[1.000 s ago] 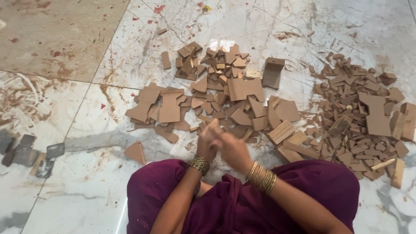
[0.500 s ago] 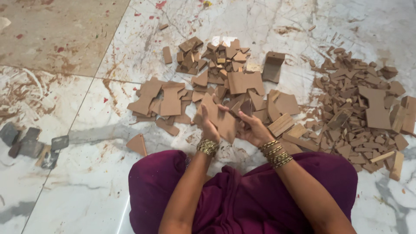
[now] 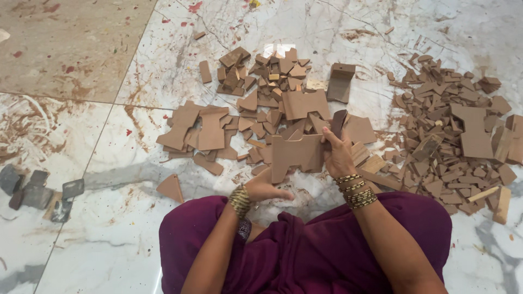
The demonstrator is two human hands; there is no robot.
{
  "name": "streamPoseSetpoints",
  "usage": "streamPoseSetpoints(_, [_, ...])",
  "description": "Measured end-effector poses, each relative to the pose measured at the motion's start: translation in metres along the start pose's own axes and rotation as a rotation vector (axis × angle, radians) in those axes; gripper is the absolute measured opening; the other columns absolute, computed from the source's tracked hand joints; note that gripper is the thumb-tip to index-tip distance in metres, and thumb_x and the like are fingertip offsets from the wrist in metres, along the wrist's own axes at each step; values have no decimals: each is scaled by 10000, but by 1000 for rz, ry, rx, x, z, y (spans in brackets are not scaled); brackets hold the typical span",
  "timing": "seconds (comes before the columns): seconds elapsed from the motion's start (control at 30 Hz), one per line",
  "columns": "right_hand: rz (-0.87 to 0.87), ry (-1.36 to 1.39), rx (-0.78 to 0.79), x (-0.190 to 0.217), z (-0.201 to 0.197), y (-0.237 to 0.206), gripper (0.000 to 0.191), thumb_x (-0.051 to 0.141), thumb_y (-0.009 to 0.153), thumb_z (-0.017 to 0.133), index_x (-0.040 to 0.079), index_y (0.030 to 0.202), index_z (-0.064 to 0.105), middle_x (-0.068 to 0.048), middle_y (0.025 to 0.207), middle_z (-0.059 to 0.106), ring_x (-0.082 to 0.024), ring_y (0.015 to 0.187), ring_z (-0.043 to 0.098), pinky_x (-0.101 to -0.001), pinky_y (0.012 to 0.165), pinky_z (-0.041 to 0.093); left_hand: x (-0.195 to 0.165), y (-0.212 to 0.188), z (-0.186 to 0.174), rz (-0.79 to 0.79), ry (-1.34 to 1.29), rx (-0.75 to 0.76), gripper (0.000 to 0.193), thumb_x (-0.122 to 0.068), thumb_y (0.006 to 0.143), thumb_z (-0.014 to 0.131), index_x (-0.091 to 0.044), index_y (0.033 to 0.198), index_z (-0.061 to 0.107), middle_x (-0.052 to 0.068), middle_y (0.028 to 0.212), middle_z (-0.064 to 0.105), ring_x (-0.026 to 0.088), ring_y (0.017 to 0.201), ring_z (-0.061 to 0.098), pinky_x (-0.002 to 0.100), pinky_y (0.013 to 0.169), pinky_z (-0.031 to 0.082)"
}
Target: The person sits on the floor and repeatedly picks up small cardboard pieces from a pile. They rub the edges of each piece between their hands to smooth them, then place the piece back on the floor. The person continues this process with multiple pieces throughout the clip.
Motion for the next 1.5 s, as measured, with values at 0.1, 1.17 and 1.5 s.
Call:
streamPoseSetpoints(0.1, [-189, -202, -28, 19, 5, -5, 396, 145, 1009, 680, 38, 1369, 555, 44, 931, 552, -45, 806, 508, -227, 764, 448, -9, -4, 4, 21, -609, 122, 899, -344, 924, 766, 22, 1585, 278, 210, 1581, 449, 313, 1459, 478, 443, 1184, 449])
streamPoseSetpoints(1.17, [-449, -1040, 396, 31, 106, -67, 531, 373, 1077, 491, 110, 1539, 492, -197, 1316, 673, -308, 1138, 669, -406, 919, 530, 54, 7, -30, -41, 45, -660, 331, -231, 1032, 550, 35, 1215, 625, 203, 817, 664, 310, 688, 626, 428, 632, 504])
streamPoseSetpoints(1.5, [-440, -1198, 472, 18, 134, -94, 443, 364, 1023, 522, 174, 1415, 605, -191, 1211, 734, -315, 947, 764, -410, 800, 605, 9, 9, -14, 164, 287, -550, 331, -143, 975, 513, 28, 1248, 591, 299, 1024, 686, 459, 978, 679, 503, 807, 545])
Point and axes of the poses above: each hand's wrist, its own y-axis towards the middle knuckle, its own z-axis out of the palm, x = y × z, the point moved 9 cm from there along y, towards the middle knuckle
